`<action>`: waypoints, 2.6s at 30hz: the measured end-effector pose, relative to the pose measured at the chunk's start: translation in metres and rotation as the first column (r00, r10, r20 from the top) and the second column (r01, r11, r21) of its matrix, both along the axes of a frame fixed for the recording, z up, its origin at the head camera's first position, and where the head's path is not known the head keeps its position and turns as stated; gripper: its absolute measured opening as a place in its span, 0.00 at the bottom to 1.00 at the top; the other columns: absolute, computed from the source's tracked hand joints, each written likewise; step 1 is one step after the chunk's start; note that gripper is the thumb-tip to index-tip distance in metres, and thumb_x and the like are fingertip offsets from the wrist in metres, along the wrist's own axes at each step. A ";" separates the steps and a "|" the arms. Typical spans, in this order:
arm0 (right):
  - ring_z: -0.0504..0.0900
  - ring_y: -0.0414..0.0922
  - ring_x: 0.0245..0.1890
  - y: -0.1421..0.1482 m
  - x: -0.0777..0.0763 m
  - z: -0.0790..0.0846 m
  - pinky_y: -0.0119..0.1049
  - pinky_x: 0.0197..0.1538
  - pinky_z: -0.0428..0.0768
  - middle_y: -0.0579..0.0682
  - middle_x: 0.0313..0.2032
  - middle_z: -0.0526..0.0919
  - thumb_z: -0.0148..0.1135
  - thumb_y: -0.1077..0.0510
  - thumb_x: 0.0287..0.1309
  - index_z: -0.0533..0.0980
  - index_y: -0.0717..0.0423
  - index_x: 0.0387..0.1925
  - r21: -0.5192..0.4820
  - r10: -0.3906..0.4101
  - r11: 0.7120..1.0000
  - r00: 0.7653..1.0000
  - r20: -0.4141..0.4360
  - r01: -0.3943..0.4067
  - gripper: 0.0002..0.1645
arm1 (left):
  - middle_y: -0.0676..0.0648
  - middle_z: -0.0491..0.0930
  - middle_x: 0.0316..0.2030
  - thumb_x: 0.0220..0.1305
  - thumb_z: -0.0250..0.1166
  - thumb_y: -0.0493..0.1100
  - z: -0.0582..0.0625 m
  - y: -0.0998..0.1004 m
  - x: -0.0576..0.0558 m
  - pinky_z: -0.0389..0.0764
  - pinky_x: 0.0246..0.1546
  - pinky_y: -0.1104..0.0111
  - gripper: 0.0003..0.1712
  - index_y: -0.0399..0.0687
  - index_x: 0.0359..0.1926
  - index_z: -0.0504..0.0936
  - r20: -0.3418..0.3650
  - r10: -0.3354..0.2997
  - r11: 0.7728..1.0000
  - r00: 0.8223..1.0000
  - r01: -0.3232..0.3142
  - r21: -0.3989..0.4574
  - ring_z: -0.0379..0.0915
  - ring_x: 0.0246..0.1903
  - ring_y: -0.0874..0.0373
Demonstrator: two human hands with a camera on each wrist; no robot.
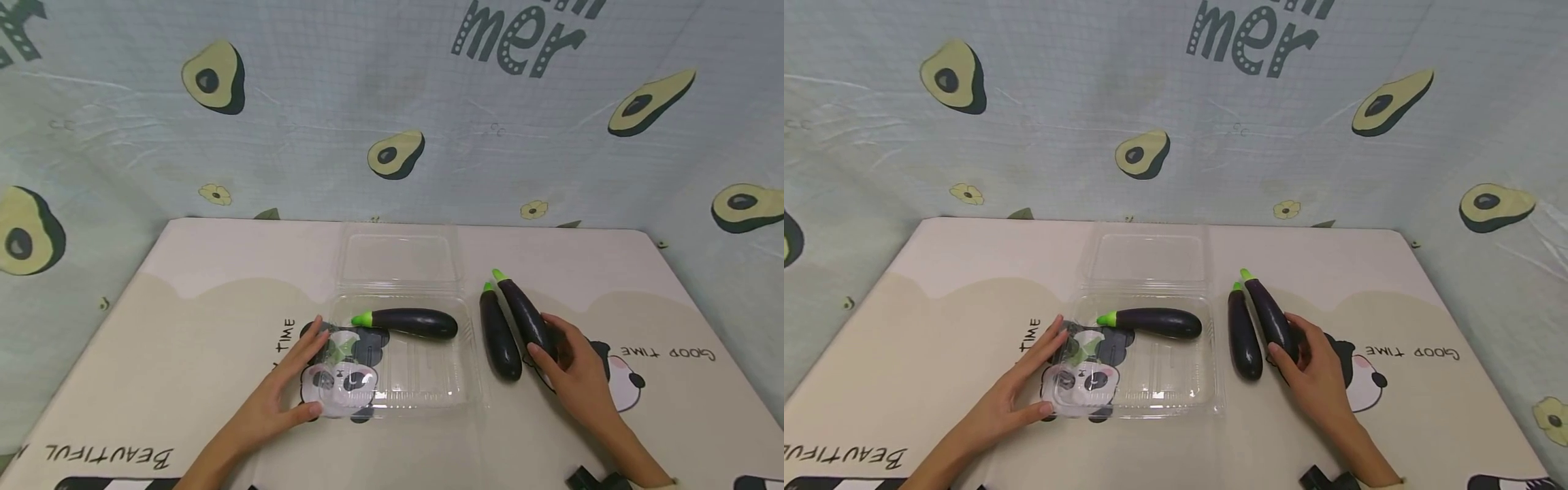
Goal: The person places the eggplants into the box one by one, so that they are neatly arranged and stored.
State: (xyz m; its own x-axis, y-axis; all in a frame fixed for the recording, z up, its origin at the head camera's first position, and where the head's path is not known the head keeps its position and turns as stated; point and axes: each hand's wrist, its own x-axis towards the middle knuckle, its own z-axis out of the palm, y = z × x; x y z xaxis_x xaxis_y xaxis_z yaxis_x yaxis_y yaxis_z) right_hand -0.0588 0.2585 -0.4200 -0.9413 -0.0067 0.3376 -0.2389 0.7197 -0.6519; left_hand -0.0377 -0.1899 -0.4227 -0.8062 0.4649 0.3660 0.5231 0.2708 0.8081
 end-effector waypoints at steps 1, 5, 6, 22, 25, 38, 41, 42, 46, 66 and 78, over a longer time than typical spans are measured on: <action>0.66 0.38 0.22 0.000 0.000 0.000 0.29 0.22 0.63 0.47 0.27 0.70 0.68 0.61 0.55 0.66 0.50 0.65 -0.005 0.001 1.000 1.000 -0.003 -0.001 0.37 | 0.40 0.43 0.74 0.49 0.71 0.38 0.000 0.000 0.000 0.43 0.66 0.77 0.50 0.41 0.72 0.57 0.005 0.001 1.000 1.000 -0.001 -0.002 0.38 0.72 0.42; 0.66 0.38 0.23 0.000 0.001 0.001 0.29 0.23 0.63 0.47 0.31 0.71 0.68 0.63 0.55 0.66 0.49 0.66 -0.024 0.002 1.000 1.000 -0.013 -0.002 0.37 | 0.42 0.43 0.74 0.49 0.71 0.38 0.000 0.000 0.001 0.43 0.66 0.77 0.51 0.42 0.72 0.56 0.021 0.004 1.000 1.000 -0.004 -0.010 0.37 0.72 0.43; 0.66 0.38 0.23 0.000 0.001 0.002 0.30 0.23 0.63 0.47 0.31 0.72 0.68 0.64 0.55 0.66 0.49 0.66 -0.035 0.002 0.999 1.000 -0.015 -0.003 0.37 | 0.42 0.43 0.74 0.49 0.71 0.38 0.000 0.001 0.000 0.43 0.66 0.78 0.51 0.42 0.72 0.56 0.022 0.006 1.000 1.000 -0.006 -0.011 0.37 0.72 0.44; 0.67 0.37 0.23 0.002 -0.003 0.027 0.29 0.23 0.64 0.45 0.38 0.74 0.68 0.69 0.52 0.67 0.50 0.66 -0.082 0.008 0.996 0.997 -0.074 -0.014 0.40 | 0.44 0.43 0.74 0.50 0.70 0.39 0.000 0.003 -0.001 0.42 0.66 0.77 0.50 0.45 0.73 0.56 0.040 0.017 1.000 0.999 -0.017 -0.021 0.37 0.72 0.43; 0.66 0.36 0.23 0.000 -0.005 0.031 0.29 0.23 0.64 0.43 0.42 0.74 0.68 0.70 0.51 0.66 0.51 0.66 -0.091 0.051 0.994 0.994 -0.092 -0.059 0.41 | 0.44 0.43 0.74 0.51 0.70 0.39 0.000 0.002 -0.001 0.43 0.66 0.76 0.49 0.45 0.73 0.57 0.041 0.020 1.000 0.999 -0.019 -0.019 0.37 0.72 0.43; 0.66 0.37 0.21 -0.020 -0.013 0.043 0.30 0.23 0.65 0.46 0.32 0.76 0.69 0.75 0.44 0.68 0.60 0.63 -0.041 0.226 0.971 0.961 -0.161 -0.235 0.42 | 0.43 0.42 0.74 0.50 0.69 0.37 -0.001 0.000 0.002 0.42 0.66 0.77 0.50 0.44 0.73 0.56 0.040 0.013 1.000 0.999 -0.013 -0.001 0.37 0.71 0.40; 0.67 0.37 0.20 -0.029 -0.012 0.051 0.31 0.22 0.65 0.45 0.29 0.75 0.69 0.74 0.44 0.69 0.59 0.62 -0.038 0.242 0.967 0.958 -0.151 -0.250 0.40 | 0.42 0.43 0.74 0.51 0.69 0.38 -0.001 0.000 0.002 0.42 0.66 0.77 0.49 0.44 0.73 0.56 0.032 0.013 1.000 0.999 -0.013 -0.003 0.37 0.72 0.41; 0.68 0.37 0.20 -0.033 -0.012 0.055 0.31 0.22 0.65 0.46 0.29 0.75 0.68 0.74 0.44 0.69 0.59 0.62 -0.044 0.250 0.965 0.957 -0.146 -0.259 0.39 | 0.43 0.43 0.74 0.51 0.69 0.38 -0.001 0.000 0.002 0.42 0.66 0.77 0.49 0.44 0.73 0.56 0.031 0.013 1.000 0.999 -0.013 -0.004 0.37 0.72 0.42; 0.70 0.38 0.25 -0.047 -0.010 0.069 0.31 0.24 0.67 0.46 0.33 0.76 0.69 0.73 0.44 0.70 0.60 0.60 -0.022 0.301 0.951 0.941 -0.153 -0.308 0.38 | 0.43 0.43 0.74 0.51 0.69 0.39 -0.001 -0.001 0.001 0.42 0.66 0.77 0.49 0.45 0.73 0.56 0.026 0.017 1.000 1.000 -0.017 -0.008 0.37 0.72 0.43; 0.75 0.43 0.56 -0.075 -0.030 0.046 0.27 0.56 0.70 0.45 0.57 0.76 0.71 0.63 0.50 0.71 0.50 0.62 -0.009 0.533 0.844 0.840 -0.100 -0.536 0.36 | 0.47 0.43 0.75 0.50 0.70 0.39 -0.001 -0.001 0.001 0.43 0.66 0.74 0.50 0.49 0.73 0.57 0.078 0.033 0.999 0.996 -0.030 -0.037 0.37 0.73 0.47; 0.76 0.42 0.55 -0.089 -0.036 0.041 0.41 0.49 0.78 0.43 0.56 0.78 0.71 0.51 0.52 0.73 0.44 0.61 0.167 0.610 0.788 0.789 -0.076 -0.593 0.33 | 0.47 0.43 0.75 0.50 0.70 0.39 0.000 -0.001 0.001 0.43 0.66 0.75 0.50 0.48 0.73 0.57 0.081 0.029 0.999 0.996 -0.027 -0.027 0.37 0.72 0.46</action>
State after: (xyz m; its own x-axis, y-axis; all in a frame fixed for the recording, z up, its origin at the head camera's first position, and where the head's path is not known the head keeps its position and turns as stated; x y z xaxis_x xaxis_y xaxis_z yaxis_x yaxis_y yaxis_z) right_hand -0.0945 0.1695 -0.3789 -0.6842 -0.6083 0.4022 -0.7203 0.4779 -0.5027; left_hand -0.0365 -0.1904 -0.4225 -0.8453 0.4504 0.2874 0.4483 0.3054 0.8401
